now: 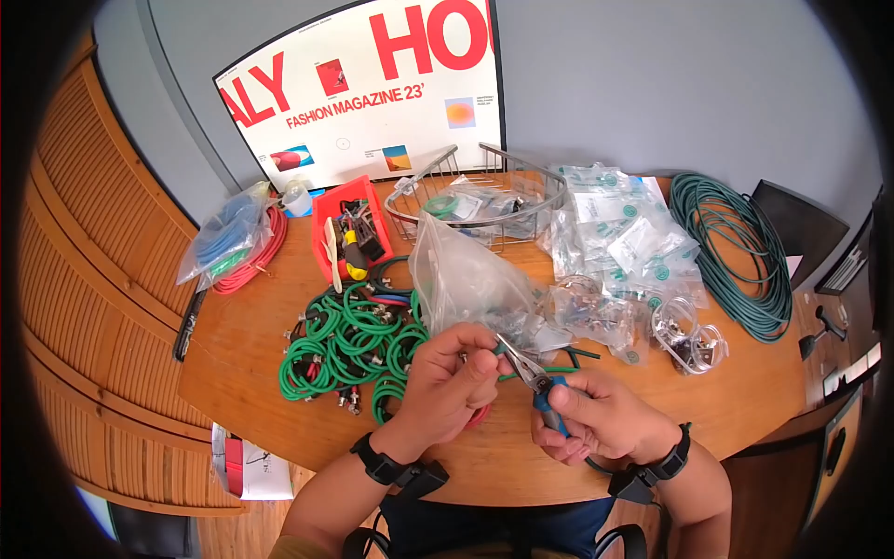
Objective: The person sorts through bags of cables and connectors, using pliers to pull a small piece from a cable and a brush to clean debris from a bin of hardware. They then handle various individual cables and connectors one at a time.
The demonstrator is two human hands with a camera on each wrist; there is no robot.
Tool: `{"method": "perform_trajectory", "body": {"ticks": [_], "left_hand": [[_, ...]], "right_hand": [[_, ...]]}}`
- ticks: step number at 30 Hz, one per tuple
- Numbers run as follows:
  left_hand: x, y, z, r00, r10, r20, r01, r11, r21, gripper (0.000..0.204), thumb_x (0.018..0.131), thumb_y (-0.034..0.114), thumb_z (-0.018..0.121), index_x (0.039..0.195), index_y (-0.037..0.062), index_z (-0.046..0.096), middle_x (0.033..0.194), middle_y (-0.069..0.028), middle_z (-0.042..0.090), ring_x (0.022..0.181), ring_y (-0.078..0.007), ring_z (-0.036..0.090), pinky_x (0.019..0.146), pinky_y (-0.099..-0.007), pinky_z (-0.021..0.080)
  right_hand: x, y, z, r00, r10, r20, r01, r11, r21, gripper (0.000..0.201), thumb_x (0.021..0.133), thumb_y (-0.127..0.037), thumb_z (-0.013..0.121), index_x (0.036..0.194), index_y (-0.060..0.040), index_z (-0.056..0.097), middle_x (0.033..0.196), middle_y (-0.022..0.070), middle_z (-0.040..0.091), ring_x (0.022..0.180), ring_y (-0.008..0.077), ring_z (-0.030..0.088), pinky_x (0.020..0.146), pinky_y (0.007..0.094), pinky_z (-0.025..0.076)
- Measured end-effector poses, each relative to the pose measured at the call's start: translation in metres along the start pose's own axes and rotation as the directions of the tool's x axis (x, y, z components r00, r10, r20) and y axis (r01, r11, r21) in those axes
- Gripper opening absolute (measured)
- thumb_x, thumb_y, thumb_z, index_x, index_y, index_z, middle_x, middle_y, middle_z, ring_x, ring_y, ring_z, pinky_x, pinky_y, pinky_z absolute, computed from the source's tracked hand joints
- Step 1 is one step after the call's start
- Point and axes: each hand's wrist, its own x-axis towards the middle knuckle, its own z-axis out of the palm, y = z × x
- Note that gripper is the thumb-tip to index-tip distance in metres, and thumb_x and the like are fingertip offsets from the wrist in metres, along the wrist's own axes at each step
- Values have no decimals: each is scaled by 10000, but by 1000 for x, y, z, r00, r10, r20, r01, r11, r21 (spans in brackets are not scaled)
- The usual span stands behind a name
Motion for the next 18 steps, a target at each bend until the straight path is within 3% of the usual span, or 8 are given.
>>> {"method": "perform_trajectory", "body": {"ticks": [4,7,9,10,12,13,15,18], "left_hand": [[-1,0,-2,1000,-11,7,11,1000,-8,209,1074,210,672,1230,81,617,1052,-92,674,543,-25,340,488,-205,259],[0,0,1,999,-13,-32,14,1000,15,190,1089,188,644,1239,73,617,1058,-93,681,542,-19,336,486,-206,254],[1,2,4,998,-11,-68,13,999,33,180,1097,176,628,1241,68,617,1060,-94,684,541,-15,333,485,-208,250],[2,3,7,996,-6,-91,9,1000,28,169,1099,159,620,1230,53,614,1038,-81,681,550,-8,337,489,-203,250],[3,3,10,994,-1,-112,4,1000,25,158,1102,142,613,1220,38,611,1016,-67,678,559,-2,341,493,-199,251],[3,2,10,993,-3,-115,6,1000,21,162,1104,144,609,1227,38,609,1009,-67,678,558,-3,340,494,-202,252],[3,1,10,993,-8,-119,10,1000,16,167,1106,146,606,1234,38,607,1002,-66,677,558,-4,340,494,-204,252],[2,0,10,993,-1,-115,2,1000,9,177,1109,152,603,1245,39,605,982,-64,674,553,-6,334,494,-210,250]], "right_hand": [[6,9,-10,997,21,75,-28,996,86,491,1110,-481,558,875,-53,606,766,25,557,593,112,464,515,249,358],[13,18,-18,987,-149,62,155,980,-123,468,1103,-437,596,896,-18,611,797,47,569,636,127,512,541,273,389],[20,24,-16,848,-526,-65,321,607,-727,411,1059,-350,688,922,32,618,847,113,619,710,225,604,606,331,466],[20,22,-13,850,-524,-62,321,607,-727,411,1059,-350,688,922,32,618,847,113,619,710,225,604,606,331,466],[20,16,-6,658,-749,79,319,182,-930,344,984,-241,777,950,63,620,949,192,661,839,355,660,726,381,534],[21,17,-7,658,-749,78,319,183,-930,344,984,-241,777,950,63,620,949,192,661,839,355,660,726,381,534],[25,20,-10,538,-827,162,272,-12,-962,333,931,-208,818,963,63,628,1055,235,673,883,433,654,794,412,558],[24,21,-10,507,-840,193,170,-122,-978,345,901,-214,843,972,49,630,1096,228,676,922,417,672,829,430,562]]}}
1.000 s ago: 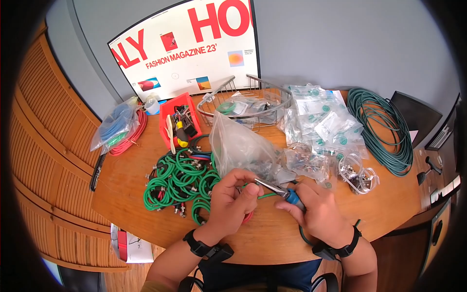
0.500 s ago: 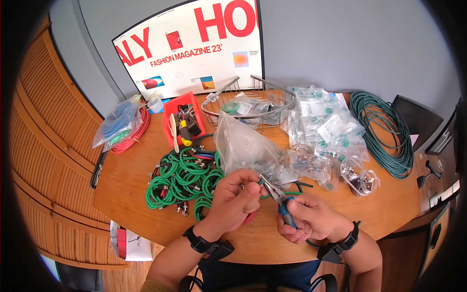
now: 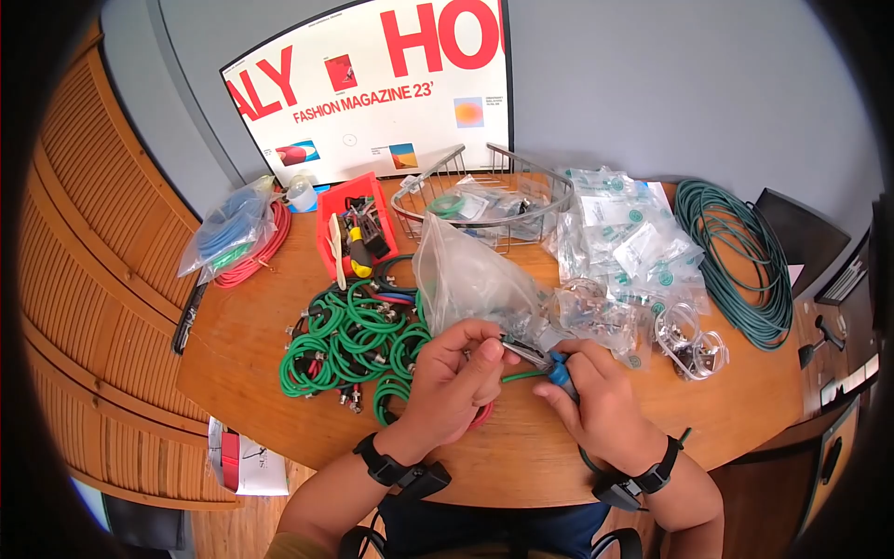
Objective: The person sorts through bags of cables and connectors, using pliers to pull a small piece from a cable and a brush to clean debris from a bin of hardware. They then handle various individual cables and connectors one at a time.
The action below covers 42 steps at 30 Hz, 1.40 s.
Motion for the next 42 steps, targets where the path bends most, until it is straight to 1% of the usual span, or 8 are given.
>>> {"method": "perform_trajectory", "body": {"ticks": [6,25,31,34,37,39,40,42], "left_hand": [[-1,1,2,1000,-17,-11,18,1000,25,191,1113,152,594,1267,40,597,947,-51,670,548,-4,326,495,-212,243],[-4,2,-4,998,-41,52,42,999,-23,245,1104,181,613,1315,57,590,1066,-102,723,533,-9,343,476,-209,289],[-6,7,-2,993,-7,114,7,1000,-3,250,1100,190,619,1290,30,588,1058,-86,687,544,-13,340,484,-207,273],[-5,12,0,992,-23,123,24,1000,-10,255,1094,214,632,1247,13,591,1036,-65,648,555,-10,331,492,-199,254],[-4,13,-2,990,-38,139,41,999,-21,247,1090,217,640,1224,15,590,1021,-61,634,563,-10,336,494,-200,252],[-3,14,-3,988,-44,149,49,999,-24,242,1089,216,643,1213,17,589,1014,-59,628,567,-10,338,495,-200,251],[-3,13,-4,986,-47,161,54,998,-41,234,1089,214,644,1207,20,590,1016,-62,628,569,-11,340,496,-200,251],[-3,12,-5,984,-51,172,62,996,-57,226,1089,211,644,1201,23,591,1019,-64,627,571,-11,341,496,-200,250]], "right_hand": [[2,1,-3,994,-96,-53,80,966,-246,372,829,-228,878,932,14,615,1049,193,669,912,394,660,797,455,551],[1,-2,-8,998,-47,33,50,993,-103,362,857,-229,866,954,20,622,982,193,654,865,387,656,731,450,546],[-2,-12,-13,992,71,109,-85,987,135,329,934,-234,827,951,19,617,813,183,637,707,404,618,620,421,511],[-2,-11,-15,968,113,225,-175,944,281,330,970,-237,801,942,22,599,724,151,585,622,325,596,585,370,475],[-4,-9,-15,870,241,429,-455,727,515,326,1028,-268,743,931,3,589,698,84,562,603,191,564,555,311,434],[0,-14,-20,764,211,610,-642,346,684,355,1096,-334,637,923,-27,591,707,22,548,617,101,521,549,277,414],[1,-13,-22,763,212,611,-643,346,683,355,1096,-334,637,923,-27,591,707,22,548,617,101,521,549,277,414],[2,-11,-25,620,148,770,-780,14,625,380,1129,-367,558,921,-51,593,737,4,569,609,95,505,546,262,411]]}}
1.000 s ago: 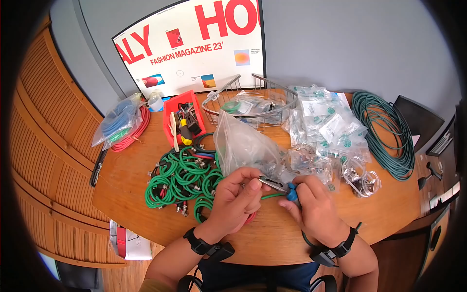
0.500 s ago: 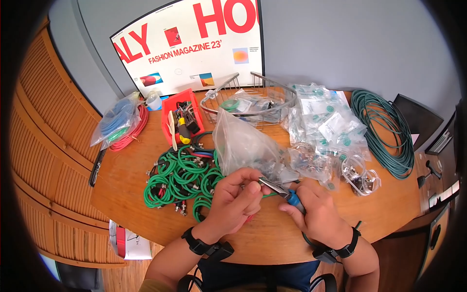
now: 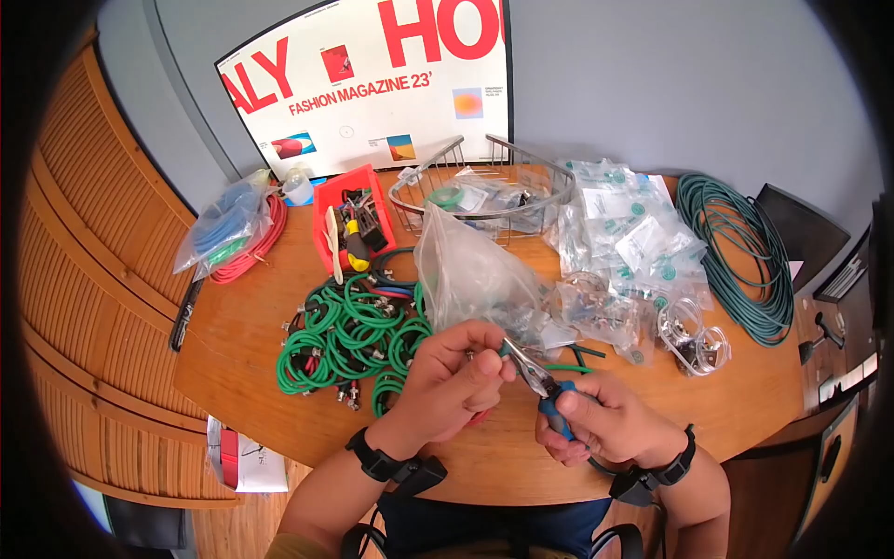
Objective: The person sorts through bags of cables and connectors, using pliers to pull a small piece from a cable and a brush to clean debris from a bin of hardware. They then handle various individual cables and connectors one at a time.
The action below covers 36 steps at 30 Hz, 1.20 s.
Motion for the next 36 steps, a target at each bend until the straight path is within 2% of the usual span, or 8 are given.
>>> {"method": "perform_trajectory", "body": {"ticks": [4,7,10,12,21,28,33,36], "left_hand": [[0,-3,-5,1000,-15,-19,16,1000,3,227,1093,210,639,1235,37,601,1032,-66,648,570,-11,342,496,-199,248],[4,-5,-8,998,-1,-66,1,1000,11,226,1102,202,620,1265,45,604,1044,-68,667,561,-7,333,489,-198,247],[5,-7,-6,994,14,-104,-11,1000,28,221,1113,192,596,1280,48,604,1056,-73,680,546,-4,319,479,-196,244],[6,-9,-4,993,14,-120,-9,999,40,216,1118,187,583,1281,47,603,1062,-77,684,539,-3,313,474,-195,242],[3,-11,-5,994,-6,-106,5,1000,-12,227,1134,184,542,1308,53,604,1074,-91,696,533,-14,315,471,-197,244],[1,-11,-4,995,17,-103,-17,1000,4,259,1130,185,549,1345,55,613,1075,-106,710,522,-21,315,470,-206,247],[2,-11,2,995,57,-82,-60,997,-39,260,1086,129,621,1328,35,610,1066,-97,697,547,-18,357,479,-203,262],[1,-13,11,973,161,-165,-127,972,199,252,1017,23,689,1255,17,606,1048,-67,662,591,-12,400,491,-201,276]], "right_hand": [[2,3,-6,994,78,76,-90,981,173,407,1133,-388,539,916,-50,601,764,25,581,609,98,500,565,261,419],[13,19,-7,994,-104,-35,99,989,-110,400,1123,-373,572,923,-30,613,791,26,588,638,107,518,597,278,432],[18,24,-9,905,-410,-115,263,751,-605,359,1085,-327,647,938,-1,627,835,75,618,669,202,573,636,323,463],[18,20,-11,779,-627,1,255,315,-914,305,1020,-262,733,965,21,632,927,155,645,762,330,626,682,378,502],[20,17,-8,580,-799,159,84,-136,-987,350,867,-209,852,956,40,622,1036,207,658,896,403,658,796,448,548],[15,14,-2,604,-784,144,49,-143,-988,348,868,-219,853,921,20,606,964,187,658,846,402,655,748,449,546],[17,19,-3,632,-771,76,190,59,-980,338,928,-237,824,905,23,610,836,197,618,739,415,643,592,464,494],[13,18,1,725,-687,-57,167,255,-952,316,976,-239,787,896,15,617,754,190,588,662,385,622,572,430,469]]}}
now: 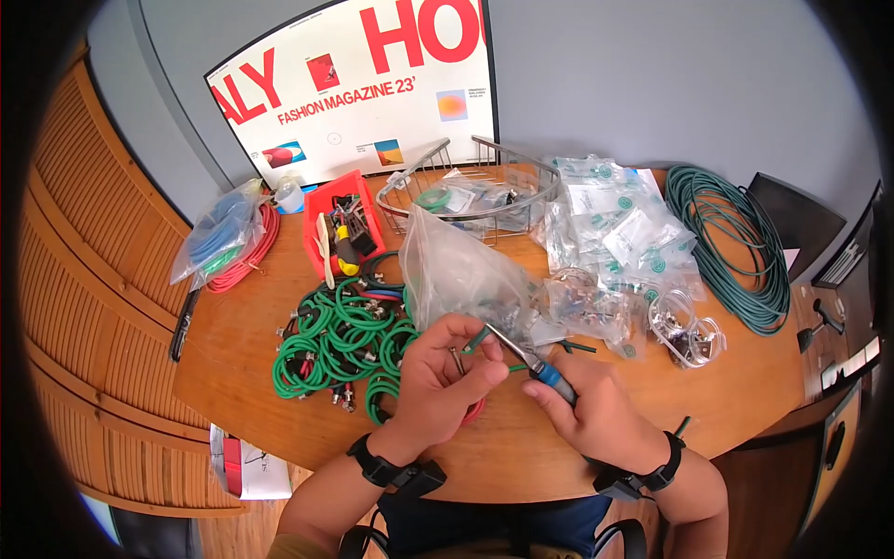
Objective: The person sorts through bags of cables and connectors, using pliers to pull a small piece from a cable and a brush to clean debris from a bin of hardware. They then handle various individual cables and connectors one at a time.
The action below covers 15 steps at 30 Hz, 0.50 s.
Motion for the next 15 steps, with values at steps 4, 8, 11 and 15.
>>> {"method": "perform_trajectory", "body": {"ticks": [4,8,11,15], "left_hand": [[0,-2,-4,996,58,-67,-47,985,163,268,970,-62,710,1184,23,574,1047,-39,623,621,-8,429,499,-205,277],[0,-3,-5,985,148,-86,-122,960,251,258,982,-69,693,1182,29,564,1043,-37,623,607,-10,421,496,-213,268],[2,-2,4,966,216,-140,-178,953,244,249,982,-77,690,1169,36,572,1036,-40,627,598,-15,412,492,-220,270],[-1,-4,1,962,238,-133,-197,944,264,245,973,-90,693,1164,34,604,1042,-44,631,600,-19,420,492,-222,286]], "right_hand": [[-2,-6,3,956,214,201,-259,939,227,321,1033,-258,730,891,8,619,698,129,586,590,258,593,559,361,457],[-1,-8,7,903,288,319,-424,709,564,342,1084,-278,664,879,-9,610,722,21,591,624,89,543,558,278,441],[1,-13,2,875,289,389,-478,646,596,344,1103,-292,630,883,-28,604,729,-10,581,637,59,535,560,249,433],[3,-4,-6,790,240,565,-605,456,652,409,1130,-379,560,903,-42,606,740,-6,574,619,71,527,560,250,426]]}}
